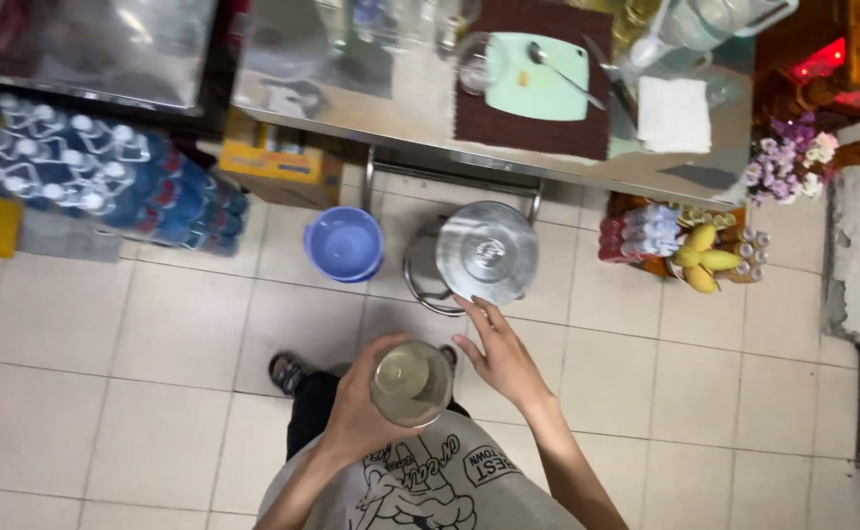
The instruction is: Preparing a green beverage by stirring it in a glass, adding ice to a shaker, and then shaking the mixture.
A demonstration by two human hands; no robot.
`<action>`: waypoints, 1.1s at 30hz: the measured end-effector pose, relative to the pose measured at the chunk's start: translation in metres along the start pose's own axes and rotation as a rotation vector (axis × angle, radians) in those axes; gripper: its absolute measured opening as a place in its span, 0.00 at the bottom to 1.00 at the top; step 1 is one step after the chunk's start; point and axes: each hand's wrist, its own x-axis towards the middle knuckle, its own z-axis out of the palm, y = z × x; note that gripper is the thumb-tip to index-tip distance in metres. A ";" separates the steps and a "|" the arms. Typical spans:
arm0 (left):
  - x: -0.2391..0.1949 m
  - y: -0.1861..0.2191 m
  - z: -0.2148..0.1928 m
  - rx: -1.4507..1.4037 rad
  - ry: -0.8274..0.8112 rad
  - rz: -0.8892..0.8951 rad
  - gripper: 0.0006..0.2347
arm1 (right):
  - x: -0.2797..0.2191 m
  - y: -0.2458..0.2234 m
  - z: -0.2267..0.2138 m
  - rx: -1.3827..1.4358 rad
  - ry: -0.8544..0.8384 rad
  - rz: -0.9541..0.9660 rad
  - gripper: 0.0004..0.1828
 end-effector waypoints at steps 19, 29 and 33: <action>-0.050 -0.101 -0.391 -0.024 -0.021 -0.170 0.40 | 0.159 -0.262 0.253 0.011 -0.004 -0.082 0.27; 0.021 -0.139 -0.520 -0.021 0.148 -0.150 0.37 | 0.332 -0.336 0.329 0.054 -0.055 -0.115 0.25; 0.048 -0.154 -0.583 0.059 0.215 -0.119 0.39 | 0.397 -0.388 0.360 0.186 -0.130 -0.084 0.24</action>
